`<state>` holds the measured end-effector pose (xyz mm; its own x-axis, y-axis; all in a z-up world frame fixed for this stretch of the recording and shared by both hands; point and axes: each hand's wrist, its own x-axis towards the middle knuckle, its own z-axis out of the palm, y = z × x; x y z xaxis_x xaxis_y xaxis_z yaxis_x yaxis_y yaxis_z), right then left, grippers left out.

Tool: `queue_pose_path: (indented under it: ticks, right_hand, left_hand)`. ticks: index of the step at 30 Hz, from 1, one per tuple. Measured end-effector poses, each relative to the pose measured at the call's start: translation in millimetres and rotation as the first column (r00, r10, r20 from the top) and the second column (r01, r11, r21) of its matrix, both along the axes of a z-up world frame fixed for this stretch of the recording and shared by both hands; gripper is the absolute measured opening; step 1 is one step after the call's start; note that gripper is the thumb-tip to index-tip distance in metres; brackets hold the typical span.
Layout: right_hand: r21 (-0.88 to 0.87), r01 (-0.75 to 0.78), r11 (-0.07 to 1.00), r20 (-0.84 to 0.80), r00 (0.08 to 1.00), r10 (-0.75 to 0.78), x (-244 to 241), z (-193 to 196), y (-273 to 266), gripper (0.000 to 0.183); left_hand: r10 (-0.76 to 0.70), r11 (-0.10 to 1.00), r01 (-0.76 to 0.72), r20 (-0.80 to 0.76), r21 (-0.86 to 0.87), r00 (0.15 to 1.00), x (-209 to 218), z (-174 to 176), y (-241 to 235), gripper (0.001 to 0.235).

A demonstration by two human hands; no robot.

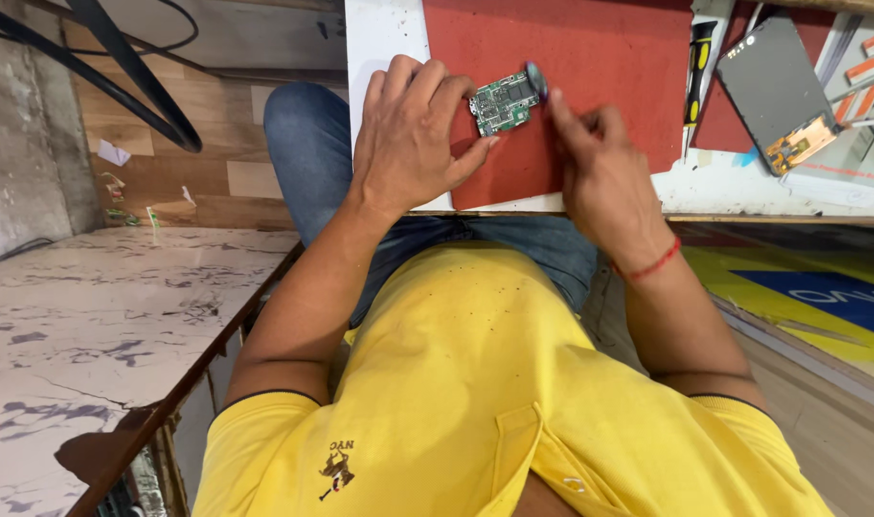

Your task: The person uses a small brush to repeatedly scrub the surface of a small circuit board placed on a red mat. The person holds the board with one hand and scrubs with the other, focusing on different areas of the board.

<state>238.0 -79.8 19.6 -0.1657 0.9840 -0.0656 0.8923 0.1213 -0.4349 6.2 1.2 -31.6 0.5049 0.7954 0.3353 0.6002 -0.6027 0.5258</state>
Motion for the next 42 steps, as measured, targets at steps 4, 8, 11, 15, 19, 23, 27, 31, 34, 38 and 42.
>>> queue_pose_path:
  ticks: [4, 8, 11, 15, 19, 23, 27, 31, 34, 38, 42]
  right_hand:
    - [-0.062, -0.076, 0.995, 0.02, 0.997, 0.078, -13, 0, 15, 0.059]
    - [-0.039, -0.043, 0.998, 0.007, 0.999, 0.044, -15, 2, 10, 0.061]
    - [-0.094, -0.028, 0.995, 0.031, 0.999, 0.031, -21, 7, 15, 0.064]
    - [-0.016, -0.025, 1.0, -0.007, 1.0, 0.025, -20, -3, 7, 0.058]
    - [-0.068, -0.01, 0.998, 0.021, 1.0, 0.011, -10, -7, 13, 0.058]
    - [0.047, 0.065, 0.997, 0.05, 0.996, -0.068, -14, -7, 11, 0.056]
    - [0.002, -0.134, 0.991, -0.007, 0.991, 0.134, -16, -7, 12, 0.069]
    - [0.082, -0.022, 0.996, 0.029, 0.999, 0.019, -9, -16, 5, 0.064]
    - [0.045, -0.068, 0.997, 0.093, 0.994, 0.063, -8, -14, 9, 0.066]
    - [0.073, -0.027, 0.997, 0.099, 0.995, 0.02, -6, -11, 3, 0.065]
    - [-0.019, -0.027, 0.999, 0.186, 0.982, 0.03, 1, -11, 13, 0.071]
  left_hand:
    - [0.015, 1.0, -0.015, 0.003, 0.017, 1.0, -10, 3, 4, 0.052]
    - [0.022, 1.0, -0.022, 0.0, 0.014, 1.0, -4, 5, -2, 0.052]
    - [0.028, 0.999, -0.028, 0.02, 0.033, 0.999, -3, 13, 6, 0.056]
    - [0.019, 0.999, -0.019, 0.003, 0.026, 1.0, -5, 5, 0, 0.051]
    - [0.012, 1.0, -0.012, 0.001, 0.02, 1.0, -3, 8, 5, 0.051]
    - [0.024, 1.0, -0.025, 0.058, 0.016, 0.998, -4, 8, 2, 0.05]
    - [0.03, 1.0, -0.031, 0.068, 0.006, 0.997, -5, 14, 10, 0.053]
    - [-0.001, 1.0, 0.004, 0.088, -0.029, 0.996, -9, 6, 3, 0.053]
    - [0.001, 1.0, 0.0, 0.053, -0.018, 0.999, -8, 10, 8, 0.051]
    - [0.016, 0.999, -0.014, 0.043, -0.034, 0.999, -4, 10, 1, 0.05]
    - [0.03, 1.0, -0.03, 0.047, -0.006, 0.998, -8, 14, 2, 0.052]
